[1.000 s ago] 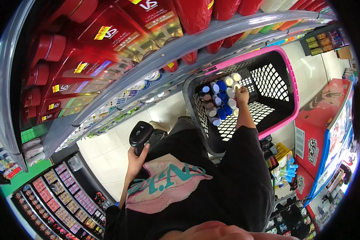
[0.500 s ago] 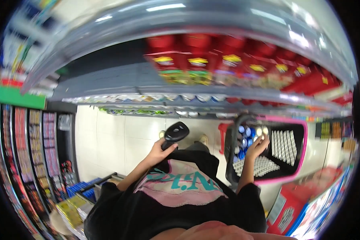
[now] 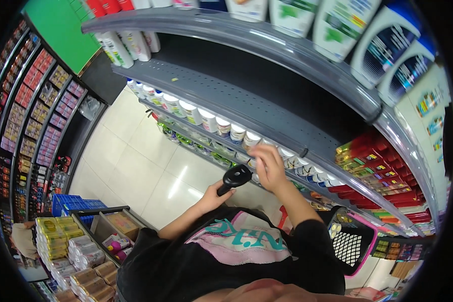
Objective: Scanning shampoo and personal care bottles with a handheld barcode scanner and placing them into a shopping basket.
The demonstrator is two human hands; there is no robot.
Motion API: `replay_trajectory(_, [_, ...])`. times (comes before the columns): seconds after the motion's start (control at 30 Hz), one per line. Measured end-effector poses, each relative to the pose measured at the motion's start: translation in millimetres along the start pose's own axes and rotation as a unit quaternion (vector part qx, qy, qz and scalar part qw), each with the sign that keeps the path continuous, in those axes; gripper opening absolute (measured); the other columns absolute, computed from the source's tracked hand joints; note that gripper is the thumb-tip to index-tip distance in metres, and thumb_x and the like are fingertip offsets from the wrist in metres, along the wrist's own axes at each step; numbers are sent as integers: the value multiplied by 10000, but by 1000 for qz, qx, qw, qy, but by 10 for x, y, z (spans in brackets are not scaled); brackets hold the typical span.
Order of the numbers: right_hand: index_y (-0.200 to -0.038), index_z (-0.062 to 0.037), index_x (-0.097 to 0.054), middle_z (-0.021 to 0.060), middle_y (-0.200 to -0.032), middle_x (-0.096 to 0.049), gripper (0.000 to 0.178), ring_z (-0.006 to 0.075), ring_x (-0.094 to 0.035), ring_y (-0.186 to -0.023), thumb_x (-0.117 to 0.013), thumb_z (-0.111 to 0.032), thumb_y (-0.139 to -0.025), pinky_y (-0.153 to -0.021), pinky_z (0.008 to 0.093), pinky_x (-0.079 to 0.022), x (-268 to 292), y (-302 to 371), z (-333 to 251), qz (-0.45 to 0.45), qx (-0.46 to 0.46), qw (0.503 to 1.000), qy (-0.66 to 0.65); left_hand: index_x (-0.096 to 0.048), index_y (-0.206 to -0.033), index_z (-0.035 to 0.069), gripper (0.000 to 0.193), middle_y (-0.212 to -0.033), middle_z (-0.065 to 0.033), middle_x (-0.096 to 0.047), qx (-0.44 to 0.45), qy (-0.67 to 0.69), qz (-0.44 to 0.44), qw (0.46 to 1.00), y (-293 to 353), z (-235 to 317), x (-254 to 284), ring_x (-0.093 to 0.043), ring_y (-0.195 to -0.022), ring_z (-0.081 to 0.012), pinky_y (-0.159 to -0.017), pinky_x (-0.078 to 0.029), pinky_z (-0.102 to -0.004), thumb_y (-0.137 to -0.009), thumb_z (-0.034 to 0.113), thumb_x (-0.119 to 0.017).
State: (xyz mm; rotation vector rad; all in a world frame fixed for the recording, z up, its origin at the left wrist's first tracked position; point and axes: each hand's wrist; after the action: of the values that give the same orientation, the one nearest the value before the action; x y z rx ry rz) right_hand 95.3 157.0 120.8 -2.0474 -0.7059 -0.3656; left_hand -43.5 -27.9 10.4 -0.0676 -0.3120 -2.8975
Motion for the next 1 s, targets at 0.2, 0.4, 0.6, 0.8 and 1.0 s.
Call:
replay_trajectory(0.2, [-1128, -84, -598, 112, -1117, -595, 196, 262, -648, -887, -566, -171, -955, -775, 392, -526, -1191, -1641, -96, -156, 31, 984, -78, -638, -1100, 21, 278, -783, 28, -573, 12, -2, 117, 993, 326, -271, 771, -528, -730, -71, -662, -448, -249, -899, 188, -735])
replay_trajectory(0.4, [-1292, -64, -491, 172, -1156, -545, 466, 273, -635, -949, -666, -213, -886, -862, 406, -513, -2251, -3054, 50, -106, 64, 991, -45, -652, -1069, 35, 227, -733, 42, -543, 3, 19, 238, 971, 705, -563, 1142, -478, -637, -61, -568, -391, -250, -915, 190, -711])
replay_trajectory(0.6, [-1372, -25, -485, 251, -1330, -554, 641, 382, -549, -1223, -684, -354, -860, -1042, 429, -436, -3105, -4155, 367, 10, -108, 993, 42, -650, -1064, 39, 227, -696, 36, -553, 80, 95, 310, 943, 983, -541, 1245, -489, -620, -65, -552, -399, -249, -913, 194, -718])
replay_trajectory(0.8, [-1374, -9, -501, 232, -1422, -502, 719, 370, -483, -1319, -693, -451, -840, -1098, 406, -399, -3441, -4531, 309, 3, -176, 984, 39, -654, -1072, 52, 208, -708, 31, -563, 83, 144, 350, 922, 1124, -688, 1343, -497, -596, -62, -531, -394, -244, -919, 180, -711])
replay_trajectory(1.0, [-1379, -9, -495, 220, -1437, -488, 837, 368, -493, -1308, -728, -551, -787, -1089, 403, -412, -3628, -4663, 241, 12, -195, 978, 78, -654, -1058, 51, 189, -717, 35, -561, 87, 180, 377, 904, 1172, -655, 1460, -501, -604, -64, -537, -402, -245, -919, 170, -705])
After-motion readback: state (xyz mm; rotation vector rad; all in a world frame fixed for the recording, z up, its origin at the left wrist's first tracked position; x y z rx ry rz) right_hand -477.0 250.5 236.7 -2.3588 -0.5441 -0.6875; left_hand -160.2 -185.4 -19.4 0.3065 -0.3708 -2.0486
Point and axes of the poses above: each hand's wrist, its own y-axis away from the middle knuckle, its own x-axis out of the back of the hand, z = x × y
